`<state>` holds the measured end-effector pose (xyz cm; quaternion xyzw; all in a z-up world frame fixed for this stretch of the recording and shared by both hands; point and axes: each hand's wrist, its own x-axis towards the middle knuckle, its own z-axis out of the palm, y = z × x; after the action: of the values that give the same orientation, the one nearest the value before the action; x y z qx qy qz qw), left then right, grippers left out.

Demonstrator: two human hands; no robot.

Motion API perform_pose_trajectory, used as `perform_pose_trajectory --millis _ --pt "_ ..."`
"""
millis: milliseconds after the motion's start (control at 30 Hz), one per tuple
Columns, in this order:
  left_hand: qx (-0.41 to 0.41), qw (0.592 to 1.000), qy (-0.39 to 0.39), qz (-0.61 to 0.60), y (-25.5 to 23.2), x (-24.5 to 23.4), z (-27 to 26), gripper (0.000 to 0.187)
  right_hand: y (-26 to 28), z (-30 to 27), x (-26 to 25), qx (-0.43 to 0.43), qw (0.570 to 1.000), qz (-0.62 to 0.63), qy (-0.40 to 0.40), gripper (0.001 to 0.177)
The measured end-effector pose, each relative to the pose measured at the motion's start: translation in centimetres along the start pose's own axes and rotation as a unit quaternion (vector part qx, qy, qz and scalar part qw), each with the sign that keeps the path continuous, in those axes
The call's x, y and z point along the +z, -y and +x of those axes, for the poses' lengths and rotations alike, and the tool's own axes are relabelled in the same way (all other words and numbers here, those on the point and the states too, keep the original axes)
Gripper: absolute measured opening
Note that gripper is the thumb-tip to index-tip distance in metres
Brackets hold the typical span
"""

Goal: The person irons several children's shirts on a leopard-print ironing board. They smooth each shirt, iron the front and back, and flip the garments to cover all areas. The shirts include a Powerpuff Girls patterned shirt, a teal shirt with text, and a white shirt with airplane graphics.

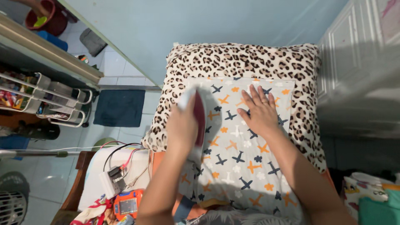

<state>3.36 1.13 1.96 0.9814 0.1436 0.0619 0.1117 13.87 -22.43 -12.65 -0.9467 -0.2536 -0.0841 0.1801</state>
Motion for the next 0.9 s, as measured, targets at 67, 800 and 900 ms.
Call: perform_pose_trajectory --millis 67,800,900 --pt "-0.036 0.995 0.081 0.043 -0.2 -1.4 -4.0 0.067 0.0 0.0 0.1 0.001 1.000 -0.003 0.008 0.070" --pt "0.090 0.992 0.066 0.059 -0.7 -1.1 -7.8 0.098 0.0 0.2 -0.2 0.013 0.999 -0.009 0.034 0.069" --pt "0.076 0.961 0.252 0.088 -1.6 -1.3 -10.1 0.071 -0.1 0.0 -0.3 0.016 0.999 0.011 0.027 0.067"
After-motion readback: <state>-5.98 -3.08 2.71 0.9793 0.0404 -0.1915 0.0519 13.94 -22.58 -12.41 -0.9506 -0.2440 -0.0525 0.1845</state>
